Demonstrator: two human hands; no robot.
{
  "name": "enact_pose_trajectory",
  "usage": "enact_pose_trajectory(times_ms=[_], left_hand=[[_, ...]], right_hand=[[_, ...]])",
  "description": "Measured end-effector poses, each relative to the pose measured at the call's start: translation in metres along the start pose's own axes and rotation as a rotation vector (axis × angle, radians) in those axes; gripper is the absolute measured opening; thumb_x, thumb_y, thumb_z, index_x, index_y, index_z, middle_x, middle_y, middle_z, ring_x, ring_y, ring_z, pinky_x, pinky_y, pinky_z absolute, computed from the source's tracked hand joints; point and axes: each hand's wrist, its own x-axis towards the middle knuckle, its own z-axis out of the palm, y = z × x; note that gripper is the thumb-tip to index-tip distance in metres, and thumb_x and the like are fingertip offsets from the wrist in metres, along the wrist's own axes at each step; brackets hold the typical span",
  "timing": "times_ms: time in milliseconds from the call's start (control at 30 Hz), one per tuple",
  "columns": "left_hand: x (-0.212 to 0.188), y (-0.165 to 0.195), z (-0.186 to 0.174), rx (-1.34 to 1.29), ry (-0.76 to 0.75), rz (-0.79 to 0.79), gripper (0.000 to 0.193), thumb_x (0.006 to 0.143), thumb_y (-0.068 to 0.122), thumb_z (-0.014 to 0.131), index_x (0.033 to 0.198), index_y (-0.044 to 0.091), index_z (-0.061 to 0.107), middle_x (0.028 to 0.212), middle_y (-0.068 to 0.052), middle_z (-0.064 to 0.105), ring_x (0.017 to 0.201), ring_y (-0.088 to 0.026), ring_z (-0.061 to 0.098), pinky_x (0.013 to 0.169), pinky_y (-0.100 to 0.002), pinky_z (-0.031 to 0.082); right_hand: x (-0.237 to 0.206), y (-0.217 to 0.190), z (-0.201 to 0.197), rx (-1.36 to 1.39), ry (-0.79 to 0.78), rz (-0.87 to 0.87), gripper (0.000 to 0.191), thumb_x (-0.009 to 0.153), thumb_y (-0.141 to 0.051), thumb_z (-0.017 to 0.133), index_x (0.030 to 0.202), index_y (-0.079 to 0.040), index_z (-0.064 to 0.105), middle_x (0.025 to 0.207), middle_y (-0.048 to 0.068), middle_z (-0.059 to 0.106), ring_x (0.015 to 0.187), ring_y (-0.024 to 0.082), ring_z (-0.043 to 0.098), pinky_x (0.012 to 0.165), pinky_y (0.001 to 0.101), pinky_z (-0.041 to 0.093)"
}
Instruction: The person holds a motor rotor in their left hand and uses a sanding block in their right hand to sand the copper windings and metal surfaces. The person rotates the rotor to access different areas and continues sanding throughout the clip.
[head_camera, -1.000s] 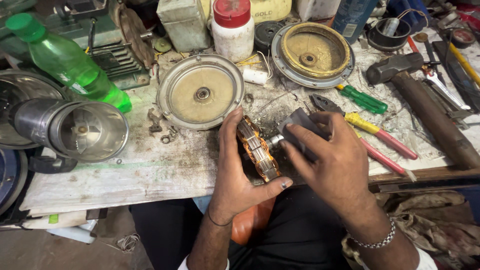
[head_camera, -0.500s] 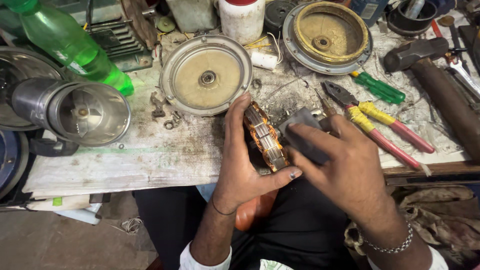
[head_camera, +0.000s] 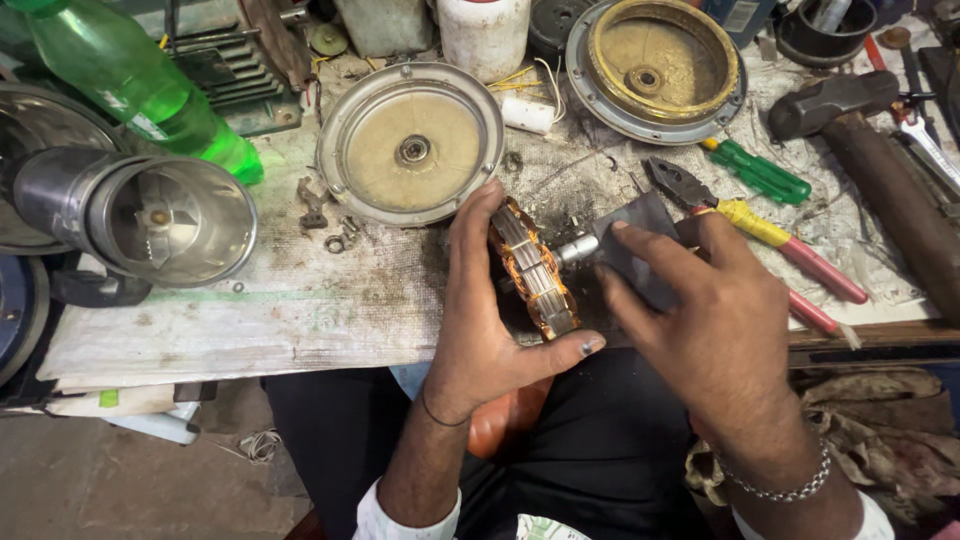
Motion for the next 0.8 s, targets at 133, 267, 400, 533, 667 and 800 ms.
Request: enact_pose_trajectory(times_ms=[133,267,400,533,667,800], left_hand=[[0.001,0.001,0.000,-0.031,0.000,-0.017,0.126,0.074,0.051,0.092,0.163,-0.001,0.020,0.166,-0.026,0.030,0.160,-0.038,0.033,0.134,-0.048,0.031],[0.003,0.003,-0.001,0.005,-0.008,0.009,0.129,0.072,0.051,0.094,0.162,-0.001,0.018,0.166,-0.027,0.028,0.160,-0.040,0.031,0.138,-0.051,0.030],[0.003,0.009,-0.002,0.017,-0.012,0.012,0.131,0.068,0.045,0.096,0.162,-0.002,0.017,0.166,-0.027,0.027,0.160,-0.041,0.030,0.137,-0.051,0.030],[0.004,0.012,-0.003,0.032,-0.017,0.018,0.135,0.066,0.038,0.097,0.166,0.000,0.015,0.165,-0.027,0.027,0.159,-0.041,0.030,0.137,-0.051,0.031],[0.007,0.013,-0.002,0.017,-0.016,0.005,0.131,0.067,0.036,0.097,0.163,0.000,0.015,0.166,-0.027,0.027,0.160,-0.042,0.030,0.136,-0.051,0.031],[0.006,0.014,-0.003,0.022,-0.013,-0.005,0.134,0.066,0.037,0.098,0.166,0.001,0.016,0.166,-0.027,0.027,0.160,-0.041,0.031,0.136,-0.051,0.031]], right_hand=[[0.000,0.002,0.001,0.220,-0.077,-0.114,0.044,0.073,-0.022,0.089,0.115,-0.011,0.078,0.084,0.010,0.058,0.074,0.023,0.065,0.064,0.0371,0.055],[0.001,0.003,0.002,0.035,-0.013,0.059,0.043,0.079,-0.023,0.090,0.118,-0.010,0.078,0.091,0.013,0.062,0.076,0.023,0.067,0.062,0.0347,0.056],[0.002,0.000,0.000,0.151,-0.033,-0.068,0.044,0.075,-0.022,0.089,0.116,-0.009,0.078,0.093,0.015,0.061,0.081,0.027,0.067,0.068,0.0377,0.056],[0.005,0.000,-0.005,0.151,-0.102,0.006,0.044,0.074,-0.020,0.089,0.116,-0.012,0.078,0.089,0.011,0.063,0.076,0.025,0.067,0.066,0.0387,0.055],[0.005,0.000,-0.005,0.056,0.016,0.005,0.044,0.078,-0.022,0.089,0.119,-0.011,0.077,0.095,0.015,0.063,0.084,0.029,0.067,0.070,0.0411,0.056],[0.002,0.001,-0.004,0.106,-0.110,0.016,0.048,0.073,-0.020,0.088,0.119,-0.013,0.078,0.087,0.013,0.061,0.076,0.026,0.066,0.065,0.0404,0.055]])
